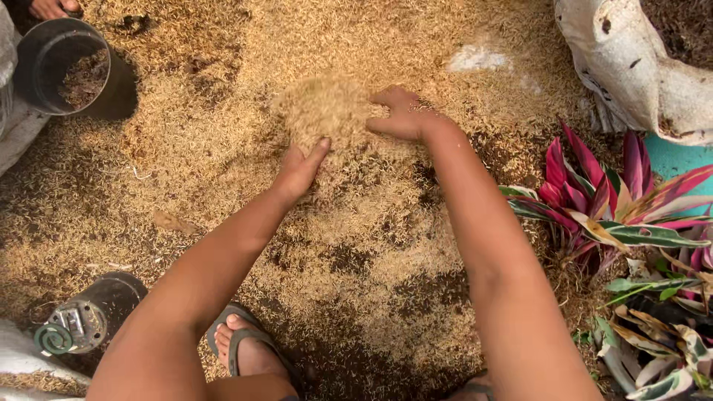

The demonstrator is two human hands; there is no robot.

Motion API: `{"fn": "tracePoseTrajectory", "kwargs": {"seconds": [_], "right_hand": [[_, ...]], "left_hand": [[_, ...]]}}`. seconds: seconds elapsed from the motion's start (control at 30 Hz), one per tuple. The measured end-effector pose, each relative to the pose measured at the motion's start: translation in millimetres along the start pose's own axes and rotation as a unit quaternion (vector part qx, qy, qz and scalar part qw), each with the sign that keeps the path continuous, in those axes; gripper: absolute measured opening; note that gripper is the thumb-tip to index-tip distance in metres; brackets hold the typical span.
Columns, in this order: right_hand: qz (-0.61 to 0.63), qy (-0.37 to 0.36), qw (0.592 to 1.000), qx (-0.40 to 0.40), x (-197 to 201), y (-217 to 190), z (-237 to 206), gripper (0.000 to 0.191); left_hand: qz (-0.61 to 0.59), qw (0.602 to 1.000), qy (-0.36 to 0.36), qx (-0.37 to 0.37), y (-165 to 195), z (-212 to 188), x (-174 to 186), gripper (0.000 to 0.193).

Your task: The person removes a plant from a plastic bag, separates the root ball, and places it into a new pot. They then add soil and wood shavings around the plant to secure it.

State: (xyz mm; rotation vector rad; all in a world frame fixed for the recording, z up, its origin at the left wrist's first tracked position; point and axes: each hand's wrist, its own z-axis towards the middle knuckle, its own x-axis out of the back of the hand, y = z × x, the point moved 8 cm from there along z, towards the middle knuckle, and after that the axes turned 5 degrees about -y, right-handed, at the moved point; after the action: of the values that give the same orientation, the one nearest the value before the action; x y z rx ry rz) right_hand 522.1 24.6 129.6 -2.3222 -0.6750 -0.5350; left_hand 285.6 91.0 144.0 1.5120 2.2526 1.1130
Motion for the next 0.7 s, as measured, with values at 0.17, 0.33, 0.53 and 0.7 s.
{"fn": "tracePoseTrajectory", "kwargs": {"seconds": [0.17, 0.33, 0.53, 0.7], "right_hand": [[-0.116, 0.075, 0.984, 0.114, -6.3, 15.9, -127.4, 0.078], [0.022, 0.379, 0.923, -0.059, -77.8, 82.0, -256.4, 0.073], [0.215, 0.273, 0.916, -0.202, -200.2, 79.6, -157.6, 0.113], [0.321, 0.270, 0.905, -0.065, -165.6, 29.4, -117.3, 0.115]], "left_hand": [[0.169, 0.952, -0.170, -0.191, 57.3, -36.0, -84.2, 0.105], [0.274, 0.951, -0.070, -0.125, 26.6, -82.3, -71.1, 0.102], [0.081, 0.993, -0.078, 0.044, -36.2, -63.1, -71.6, 0.101], [0.042, 0.996, -0.039, -0.069, -18.9, -34.4, -62.5, 0.092]]}}
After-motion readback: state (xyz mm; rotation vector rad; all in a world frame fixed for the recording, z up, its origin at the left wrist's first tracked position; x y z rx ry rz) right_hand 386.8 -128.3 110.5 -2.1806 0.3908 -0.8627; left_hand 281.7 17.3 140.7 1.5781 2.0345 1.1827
